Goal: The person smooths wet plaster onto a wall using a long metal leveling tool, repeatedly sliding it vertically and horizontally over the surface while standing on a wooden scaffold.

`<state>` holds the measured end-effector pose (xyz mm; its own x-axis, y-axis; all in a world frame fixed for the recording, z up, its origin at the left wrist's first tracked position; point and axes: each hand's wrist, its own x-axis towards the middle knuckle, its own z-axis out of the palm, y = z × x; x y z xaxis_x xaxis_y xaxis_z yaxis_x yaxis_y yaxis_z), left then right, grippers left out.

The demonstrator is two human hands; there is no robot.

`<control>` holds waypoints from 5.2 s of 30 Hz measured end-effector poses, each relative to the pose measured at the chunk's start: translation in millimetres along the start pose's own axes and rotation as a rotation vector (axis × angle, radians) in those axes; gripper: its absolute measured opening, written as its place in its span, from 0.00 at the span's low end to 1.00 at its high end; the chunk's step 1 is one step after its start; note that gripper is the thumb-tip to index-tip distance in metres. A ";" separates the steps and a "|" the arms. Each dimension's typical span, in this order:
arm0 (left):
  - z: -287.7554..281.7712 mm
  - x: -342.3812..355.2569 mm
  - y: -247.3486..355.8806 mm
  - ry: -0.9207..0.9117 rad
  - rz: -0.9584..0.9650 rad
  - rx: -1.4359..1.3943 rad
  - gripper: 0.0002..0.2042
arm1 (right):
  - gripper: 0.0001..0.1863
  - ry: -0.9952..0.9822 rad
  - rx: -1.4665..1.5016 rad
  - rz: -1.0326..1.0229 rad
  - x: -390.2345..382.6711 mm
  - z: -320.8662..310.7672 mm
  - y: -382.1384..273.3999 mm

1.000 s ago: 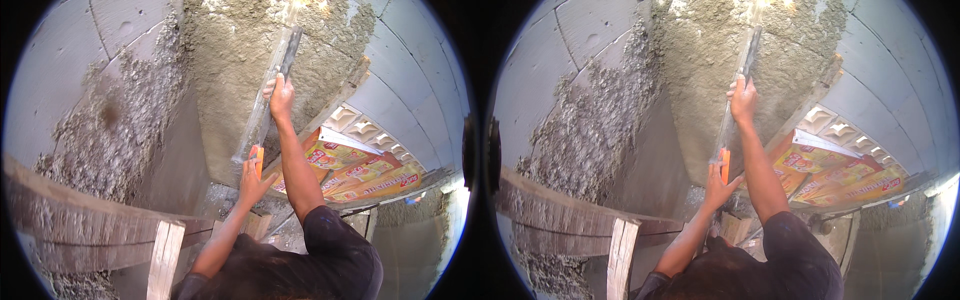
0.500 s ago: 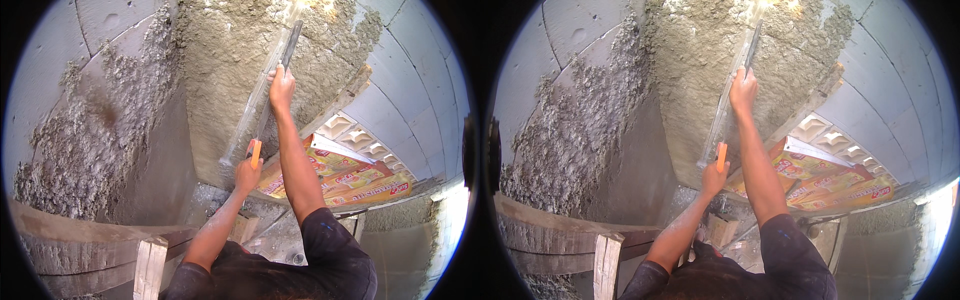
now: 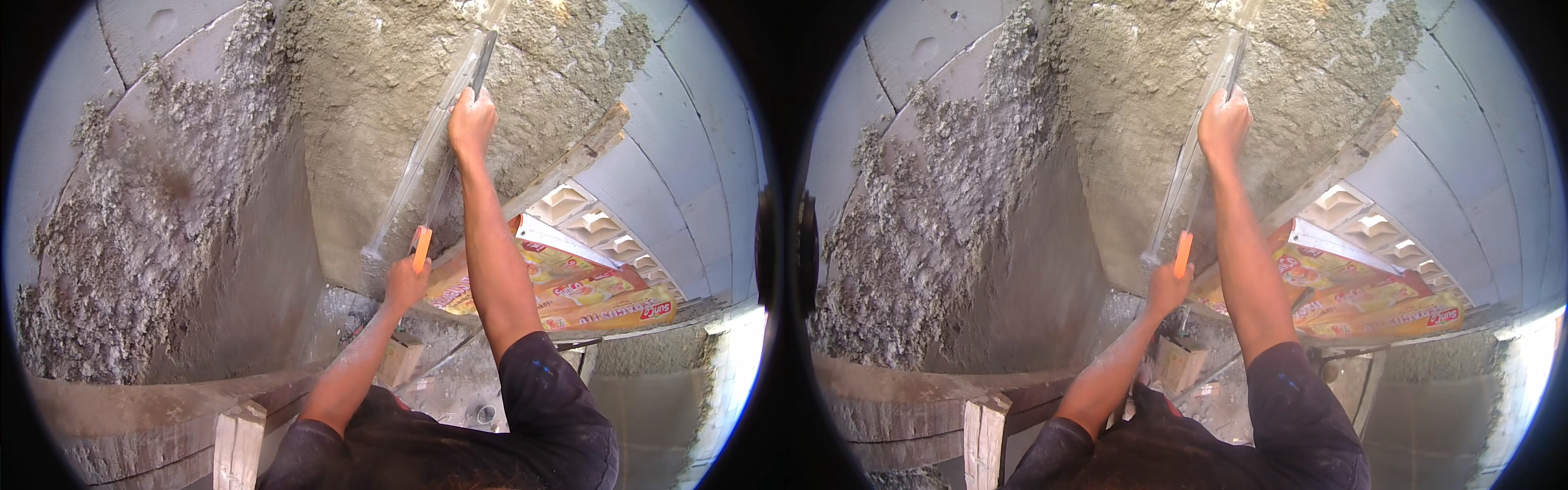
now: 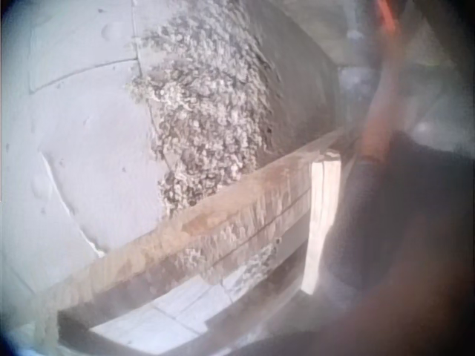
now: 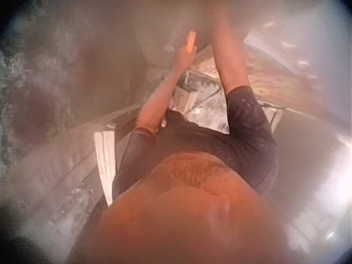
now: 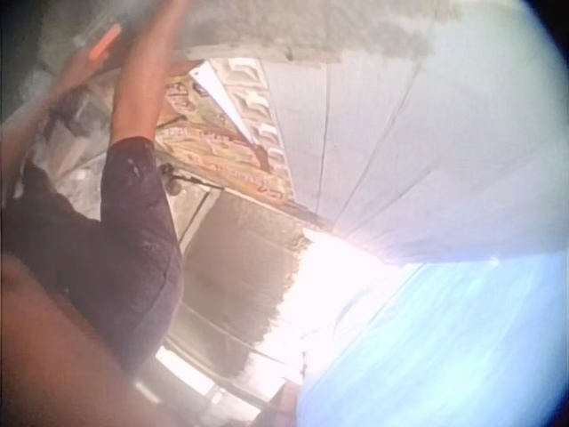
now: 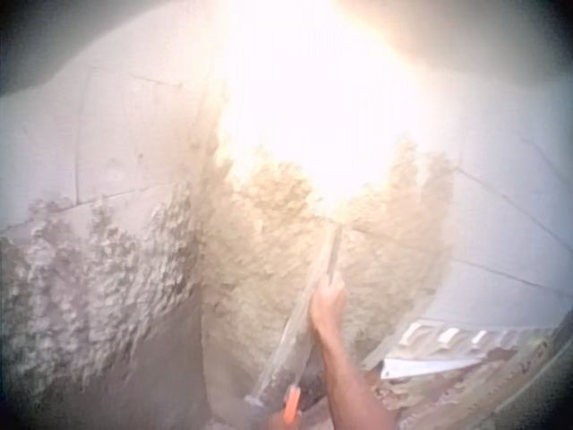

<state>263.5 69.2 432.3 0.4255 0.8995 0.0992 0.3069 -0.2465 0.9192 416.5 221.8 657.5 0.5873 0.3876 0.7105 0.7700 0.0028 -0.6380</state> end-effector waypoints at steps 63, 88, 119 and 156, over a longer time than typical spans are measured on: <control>3.4 -65.1 -90.2 -0.068 -0.233 0.170 0.20 | 0.17 -0.243 0.075 0.282 -121.5 5.6 26.7; -26.4 10.7 -1.2 -0.027 -0.160 0.152 0.15 | 0.17 -0.020 0.173 0.093 -24.8 1.0 -2.3; 6.1 -86.7 -75.6 -0.175 -0.260 0.227 0.22 | 0.19 -0.141 -0.020 0.168 -140.6 25.2 96.5; -21.0 -42.7 -55.7 -0.104 -0.198 0.279 0.18 | 0.15 -0.241 0.091 0.237 -86.1 -11.3 -3.6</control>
<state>210.3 52.1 384.8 0.4145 0.9017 -0.1232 0.6068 -0.1729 0.7758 366.0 178.0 601.9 0.6633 0.5935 0.4559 0.5873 -0.0353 -0.8086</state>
